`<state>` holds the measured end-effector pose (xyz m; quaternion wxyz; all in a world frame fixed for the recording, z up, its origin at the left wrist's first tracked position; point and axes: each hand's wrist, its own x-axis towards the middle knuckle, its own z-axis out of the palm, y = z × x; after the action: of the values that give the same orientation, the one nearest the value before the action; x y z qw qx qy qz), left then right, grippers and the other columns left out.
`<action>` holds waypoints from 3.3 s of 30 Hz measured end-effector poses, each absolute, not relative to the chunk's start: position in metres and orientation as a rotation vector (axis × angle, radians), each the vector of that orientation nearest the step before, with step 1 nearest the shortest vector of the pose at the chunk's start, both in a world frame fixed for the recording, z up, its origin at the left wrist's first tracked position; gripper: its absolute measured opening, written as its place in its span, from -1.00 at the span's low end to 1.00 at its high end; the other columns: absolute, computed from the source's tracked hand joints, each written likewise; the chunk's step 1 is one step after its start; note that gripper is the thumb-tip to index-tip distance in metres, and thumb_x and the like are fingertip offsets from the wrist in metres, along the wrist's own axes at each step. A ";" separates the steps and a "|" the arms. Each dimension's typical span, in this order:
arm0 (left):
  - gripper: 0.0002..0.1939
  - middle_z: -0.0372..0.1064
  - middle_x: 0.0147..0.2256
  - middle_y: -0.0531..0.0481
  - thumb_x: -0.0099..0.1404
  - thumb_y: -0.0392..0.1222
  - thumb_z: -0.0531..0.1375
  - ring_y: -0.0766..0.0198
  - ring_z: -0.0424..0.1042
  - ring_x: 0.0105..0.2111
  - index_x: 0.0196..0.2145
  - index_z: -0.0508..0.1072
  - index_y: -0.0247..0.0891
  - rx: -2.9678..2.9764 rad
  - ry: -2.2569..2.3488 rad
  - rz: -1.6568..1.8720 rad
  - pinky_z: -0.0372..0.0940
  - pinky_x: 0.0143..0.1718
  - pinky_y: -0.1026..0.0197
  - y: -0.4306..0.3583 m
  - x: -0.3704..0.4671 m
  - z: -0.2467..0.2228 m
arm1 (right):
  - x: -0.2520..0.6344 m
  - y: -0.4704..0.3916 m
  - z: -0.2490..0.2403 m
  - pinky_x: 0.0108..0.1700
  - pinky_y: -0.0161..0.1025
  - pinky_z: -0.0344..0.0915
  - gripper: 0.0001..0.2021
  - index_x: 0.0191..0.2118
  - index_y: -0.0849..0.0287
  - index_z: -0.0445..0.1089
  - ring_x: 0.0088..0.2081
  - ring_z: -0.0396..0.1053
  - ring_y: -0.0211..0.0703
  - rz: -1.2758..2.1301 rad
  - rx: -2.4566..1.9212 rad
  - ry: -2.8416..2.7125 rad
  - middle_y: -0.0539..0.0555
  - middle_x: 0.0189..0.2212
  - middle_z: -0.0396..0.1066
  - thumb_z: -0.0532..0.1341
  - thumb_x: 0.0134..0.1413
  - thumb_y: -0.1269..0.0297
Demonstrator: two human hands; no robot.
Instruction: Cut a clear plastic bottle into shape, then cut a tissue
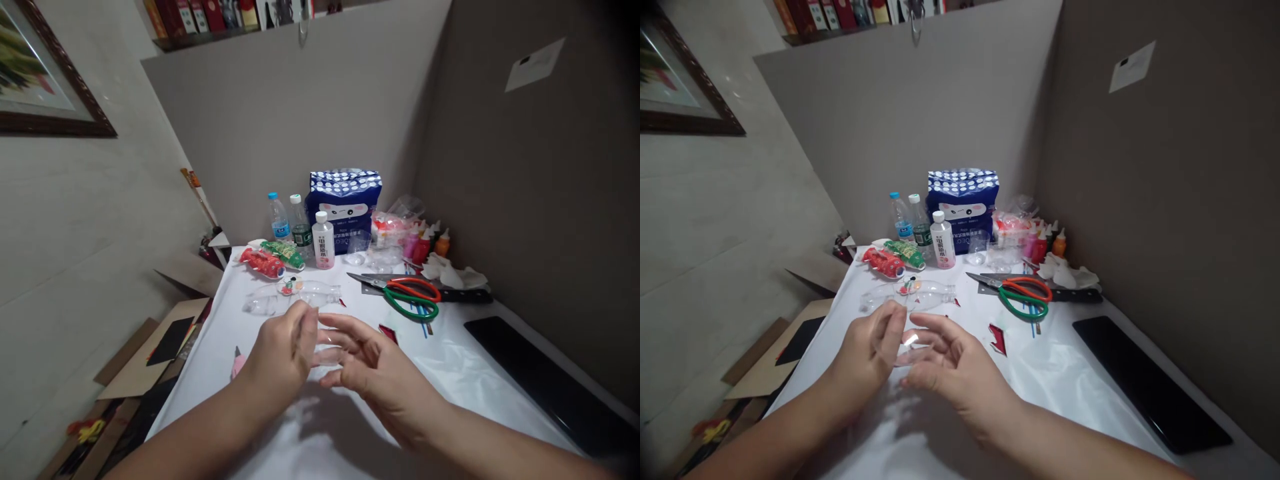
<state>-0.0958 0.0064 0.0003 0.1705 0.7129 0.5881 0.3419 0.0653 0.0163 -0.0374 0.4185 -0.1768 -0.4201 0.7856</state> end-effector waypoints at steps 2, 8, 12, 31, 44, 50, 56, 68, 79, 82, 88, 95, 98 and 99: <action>-0.76 0.22 -0.55 0.13 0.39 -0.06 -0.07 0.31 0.27 -0.52 -0.42 0.19 -0.17 2.048 1.632 0.958 0.12 -0.44 0.26 0.005 -0.095 -0.001 | 0.064 0.016 -0.038 -0.14 -0.21 0.38 -0.56 -0.04 0.07 0.39 -0.14 0.41 -0.16 1.899 -0.490 -1.064 0.08 -0.14 0.43 0.41 -0.10 0.27; -0.83 0.21 -0.60 0.16 0.24 -0.05 0.13 0.36 0.20 -0.59 -0.37 0.32 -0.19 2.094 1.543 0.732 0.09 -0.54 0.31 0.004 -0.103 0.015 | 0.079 0.029 -0.029 -0.21 -0.22 0.39 -0.63 -0.05 0.07 0.43 -0.32 0.44 -0.24 1.710 -0.569 -1.235 0.06 -0.20 0.49 0.37 -0.03 0.21; -0.75 0.25 -0.56 0.16 0.15 -0.01 0.20 0.35 0.21 -0.57 -0.26 0.38 -0.18 2.014 1.526 0.503 0.10 -0.53 0.32 0.002 -0.110 0.035 | 0.091 0.039 -0.022 -0.24 -0.23 0.35 -0.64 -0.07 0.09 0.44 -0.31 0.39 -0.24 1.578 -0.674 -1.499 0.06 -0.22 0.47 0.38 -0.05 0.24; -0.56 0.10 -0.60 0.15 0.37 0.06 -0.08 0.38 0.12 -0.59 -0.58 0.21 -0.22 2.029 1.494 0.444 0.00 -0.55 0.30 -0.008 -0.108 0.030 | 0.088 0.034 -0.034 -0.35 -0.20 0.37 -0.70 -0.17 0.17 0.53 -0.45 0.37 -0.24 1.690 -0.585 -1.396 0.12 -0.35 0.50 0.21 0.13 0.07; -0.49 0.12 -0.69 0.11 0.40 -0.01 -0.13 0.38 0.12 -0.66 -0.66 0.18 -0.24 2.206 1.554 0.595 -0.02 -0.56 0.28 -0.007 -0.100 0.019 | 0.095 0.036 -0.023 -0.45 -0.31 0.31 -0.80 -0.27 0.04 0.57 -0.32 0.37 -0.19 1.164 -0.623 -1.629 0.10 -0.29 0.46 0.17 0.20 0.22; -0.54 0.02 -0.72 0.15 0.39 -0.21 -0.08 0.44 0.06 -0.71 -0.69 0.12 -0.25 2.448 1.478 0.940 -0.04 -0.61 0.31 -0.003 -0.097 0.010 | 0.094 0.035 -0.024 -0.53 -0.31 0.31 -0.78 -0.30 0.08 0.58 -0.42 0.31 -0.22 1.260 -0.608 -1.508 0.10 -0.36 0.41 0.19 0.17 0.18; -0.57 -0.07 -0.70 0.18 0.38 -0.27 -0.06 0.48 0.01 -0.70 -0.66 0.01 -0.25 2.445 1.420 1.130 -0.05 -0.62 0.34 -0.001 -0.095 0.003 | 0.097 0.036 -0.025 -0.52 -0.33 0.20 -0.83 -0.36 0.10 0.58 -0.46 0.26 -0.26 1.220 -0.680 -1.470 0.03 -0.51 0.36 0.24 0.13 0.21; -0.57 -0.06 -0.68 0.15 0.41 -0.26 -0.07 0.45 0.02 -0.66 -0.64 0.00 -0.26 2.205 1.354 1.310 -0.03 -0.57 0.29 -0.005 -0.096 -0.008 | 0.095 0.035 -0.026 -0.39 -0.29 0.19 -0.76 -0.33 0.18 0.60 -0.46 0.27 -0.27 1.514 -0.547 -1.321 0.04 -0.54 0.36 0.18 0.19 0.24; -0.63 0.10 -0.64 0.09 0.39 -0.36 -0.08 0.40 0.15 -0.60 -0.60 0.14 -0.26 2.254 1.200 1.511 0.04 -0.52 0.25 -0.004 -0.101 -0.009 | 0.096 0.038 -0.024 -0.30 -0.21 0.29 -0.78 -0.23 0.14 0.58 -0.39 0.37 -0.21 1.517 -0.502 -1.486 0.09 -0.38 0.44 0.18 0.19 0.22; -0.63 0.11 -0.64 0.08 0.39 -0.34 -0.07 0.39 0.14 -0.60 -0.59 0.15 -0.25 2.268 1.181 1.502 0.04 -0.53 0.25 -0.003 -0.102 -0.010 | 0.099 0.037 -0.022 -0.23 -0.17 0.29 -0.78 -0.23 0.12 0.58 -0.35 0.39 -0.17 1.317 -0.544 -1.610 0.07 -0.47 0.44 0.18 0.20 0.23; -0.60 0.13 -0.64 0.09 0.40 -0.33 -0.08 0.42 0.17 -0.63 -0.61 0.17 -0.26 2.235 1.181 1.443 0.05 -0.57 0.29 -0.001 -0.101 -0.012 | 0.097 0.036 -0.028 -0.39 -0.22 0.29 -0.77 -0.28 0.14 0.58 -0.43 0.35 -0.19 1.434 -0.526 -1.492 0.07 -0.51 0.41 0.18 0.20 0.22; -0.61 0.10 -0.64 0.09 0.40 -0.33 -0.10 0.39 0.15 -0.61 -0.61 0.14 -0.24 2.251 1.187 1.490 0.05 -0.55 0.26 -0.008 -0.098 -0.008 | 0.094 0.033 -0.032 -0.41 -0.26 0.27 -0.77 -0.25 0.16 0.57 -0.42 0.32 -0.22 1.542 -0.487 -1.415 0.07 -0.50 0.39 0.17 0.21 0.22; -0.61 0.10 -0.63 0.08 0.40 -0.33 -0.09 0.39 0.15 -0.61 -0.61 0.14 -0.24 2.220 1.252 1.474 0.04 -0.55 0.25 -0.005 -0.100 -0.010 | 0.093 0.035 -0.031 -0.36 -0.24 0.30 -0.75 -0.20 0.12 0.56 -0.40 0.34 -0.23 1.528 -0.511 -1.410 0.06 -0.45 0.40 0.14 0.23 0.19; -0.61 0.09 -0.63 0.09 0.40 -0.32 -0.09 0.39 0.15 -0.61 -0.61 0.14 -0.24 2.203 1.272 1.468 0.03 -0.56 0.25 -0.004 -0.101 -0.012 | 0.093 0.036 -0.030 -0.33 -0.23 0.31 -0.75 -0.17 0.10 0.55 -0.39 0.35 -0.22 1.502 -0.533 -1.432 0.06 -0.43 0.42 0.14 0.23 0.17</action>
<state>-0.1005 -0.0036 -0.0119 0.1020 0.7462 0.4308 0.4972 0.0930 0.0358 -0.0298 0.4790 -0.2183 -0.5866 0.6155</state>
